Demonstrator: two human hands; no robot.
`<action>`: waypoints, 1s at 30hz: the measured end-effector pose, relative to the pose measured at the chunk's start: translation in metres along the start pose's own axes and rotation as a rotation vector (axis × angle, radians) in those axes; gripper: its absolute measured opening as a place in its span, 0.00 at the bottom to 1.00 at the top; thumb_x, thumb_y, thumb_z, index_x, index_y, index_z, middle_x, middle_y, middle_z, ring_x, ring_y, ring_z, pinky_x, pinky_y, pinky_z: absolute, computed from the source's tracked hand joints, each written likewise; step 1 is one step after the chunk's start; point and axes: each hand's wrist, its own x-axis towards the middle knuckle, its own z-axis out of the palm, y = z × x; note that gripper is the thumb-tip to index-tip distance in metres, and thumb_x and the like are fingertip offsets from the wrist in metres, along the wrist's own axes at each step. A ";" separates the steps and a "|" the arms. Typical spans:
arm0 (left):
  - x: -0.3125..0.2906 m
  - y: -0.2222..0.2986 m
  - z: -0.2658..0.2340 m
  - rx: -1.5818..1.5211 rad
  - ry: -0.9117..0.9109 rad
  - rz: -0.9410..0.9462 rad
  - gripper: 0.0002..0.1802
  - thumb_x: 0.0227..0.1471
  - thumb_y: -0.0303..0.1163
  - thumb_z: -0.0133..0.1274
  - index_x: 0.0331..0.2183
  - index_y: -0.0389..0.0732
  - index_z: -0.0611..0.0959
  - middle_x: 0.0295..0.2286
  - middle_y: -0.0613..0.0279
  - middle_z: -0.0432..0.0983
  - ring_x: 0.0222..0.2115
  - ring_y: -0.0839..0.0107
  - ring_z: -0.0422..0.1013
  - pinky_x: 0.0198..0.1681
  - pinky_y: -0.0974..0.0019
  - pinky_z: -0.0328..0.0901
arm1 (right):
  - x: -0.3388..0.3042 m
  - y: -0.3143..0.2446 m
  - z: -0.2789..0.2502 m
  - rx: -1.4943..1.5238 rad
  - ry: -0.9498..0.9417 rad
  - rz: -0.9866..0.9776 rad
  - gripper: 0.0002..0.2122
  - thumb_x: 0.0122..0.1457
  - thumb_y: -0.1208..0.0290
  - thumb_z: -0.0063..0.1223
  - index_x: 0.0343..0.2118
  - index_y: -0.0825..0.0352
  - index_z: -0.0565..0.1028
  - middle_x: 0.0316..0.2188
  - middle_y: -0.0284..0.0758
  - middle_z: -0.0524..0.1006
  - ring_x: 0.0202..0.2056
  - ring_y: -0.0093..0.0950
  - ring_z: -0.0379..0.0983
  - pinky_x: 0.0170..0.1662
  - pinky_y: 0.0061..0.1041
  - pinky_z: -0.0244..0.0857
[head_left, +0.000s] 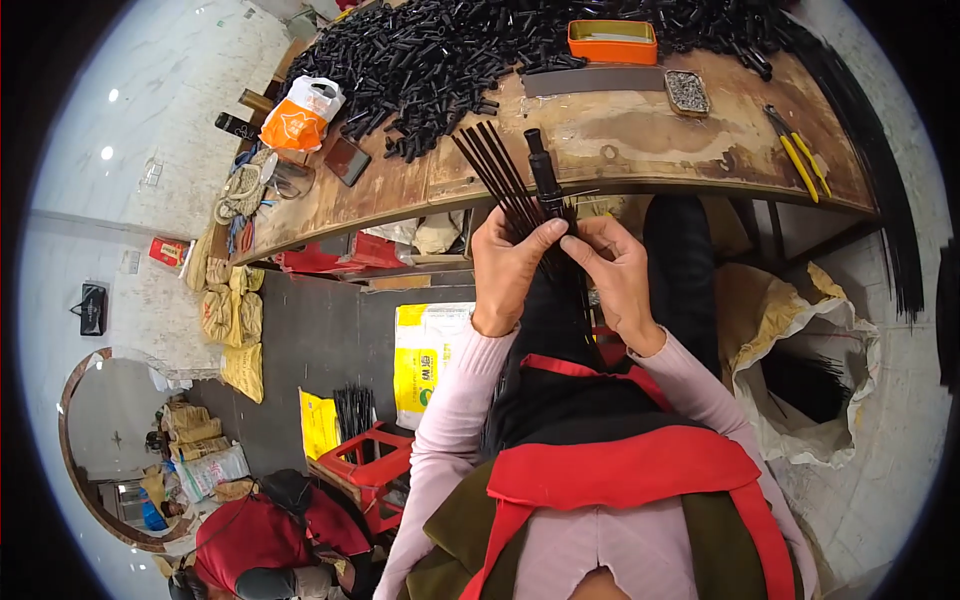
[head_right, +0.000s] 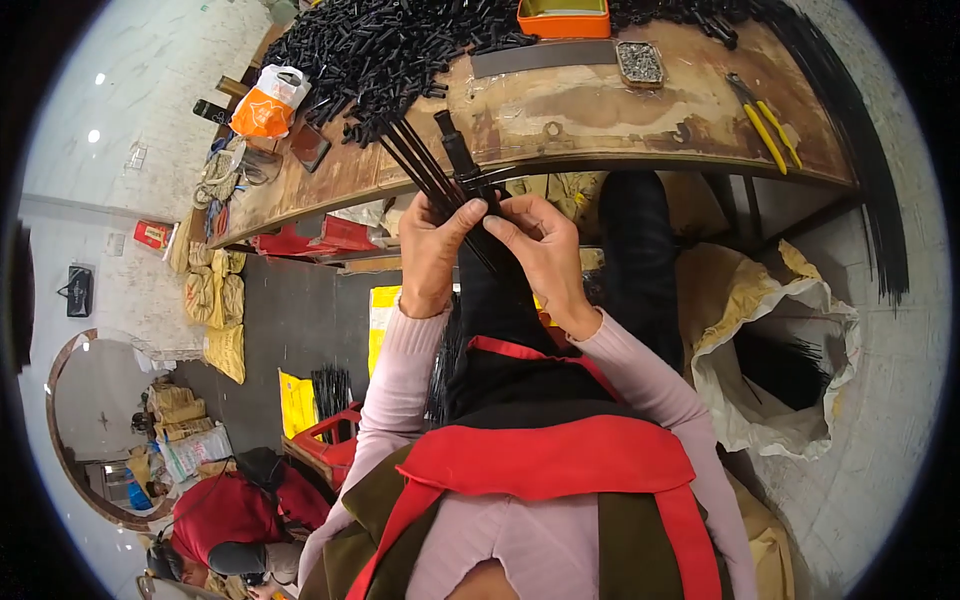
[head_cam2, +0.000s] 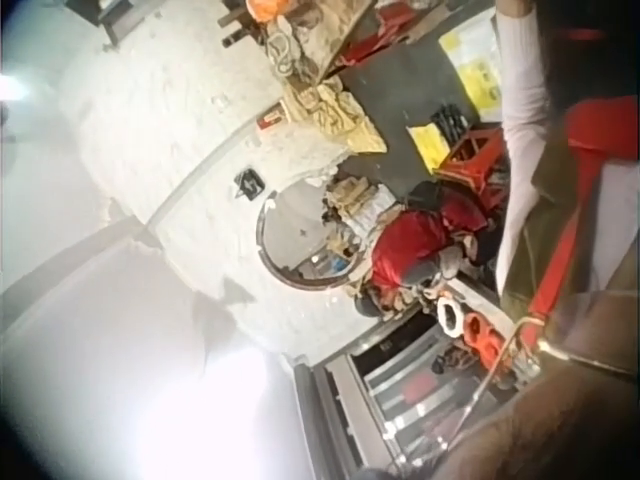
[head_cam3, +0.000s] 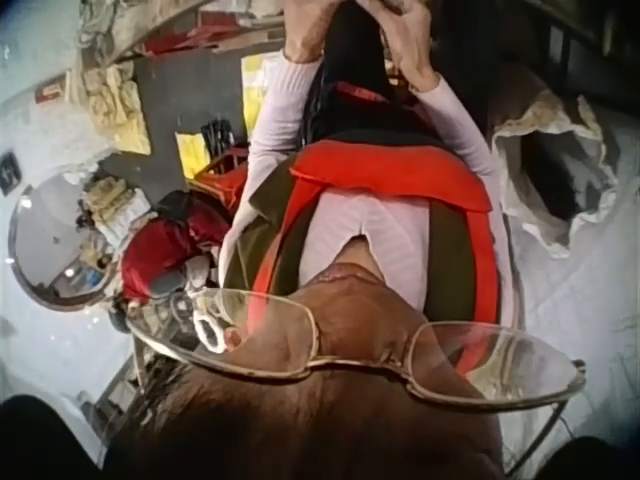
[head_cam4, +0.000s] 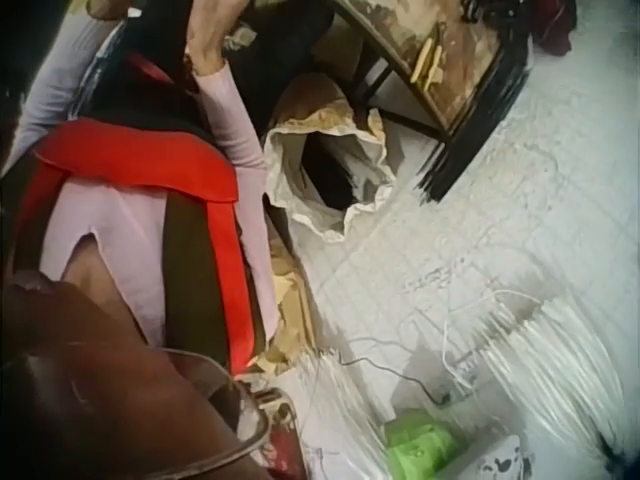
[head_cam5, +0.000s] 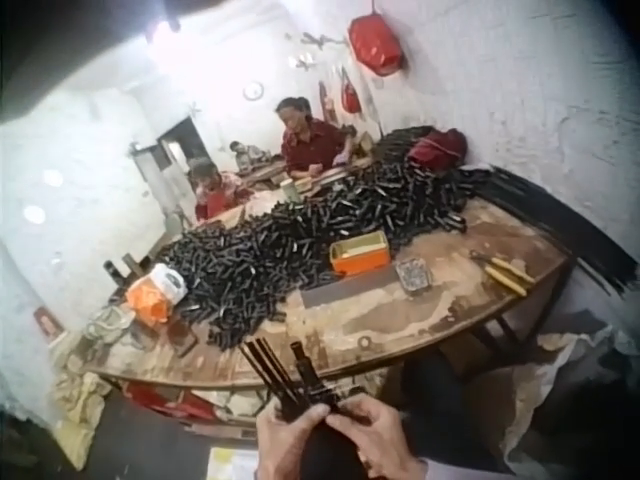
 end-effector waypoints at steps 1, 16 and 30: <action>0.000 0.000 0.000 -0.004 -0.005 0.001 0.12 0.47 0.20 0.63 0.37 0.35 0.80 0.32 0.66 0.79 0.32 0.79 0.73 0.37 0.75 0.68 | 0.001 0.000 -0.003 -0.030 -0.023 0.024 0.08 0.57 0.76 0.60 0.38 0.71 0.75 0.32 0.28 0.77 0.34 0.15 0.71 0.38 0.13 0.64; 0.005 -0.005 -0.001 0.012 0.004 0.052 0.10 0.49 0.23 0.62 0.37 0.34 0.83 0.32 0.66 0.80 0.32 0.80 0.72 0.38 0.75 0.67 | 0.009 0.007 -0.002 -0.093 -0.002 -0.045 0.09 0.58 0.76 0.58 0.40 0.72 0.76 0.34 0.30 0.78 0.35 0.15 0.72 0.40 0.14 0.64; 0.003 0.002 0.017 0.301 0.129 0.139 0.10 0.49 0.25 0.62 0.34 0.31 0.81 0.28 0.65 0.80 0.28 0.80 0.71 0.33 0.74 0.67 | 0.015 0.010 -0.006 0.077 0.013 0.085 0.08 0.57 0.77 0.61 0.38 0.73 0.78 0.32 0.30 0.79 0.34 0.16 0.73 0.40 0.15 0.66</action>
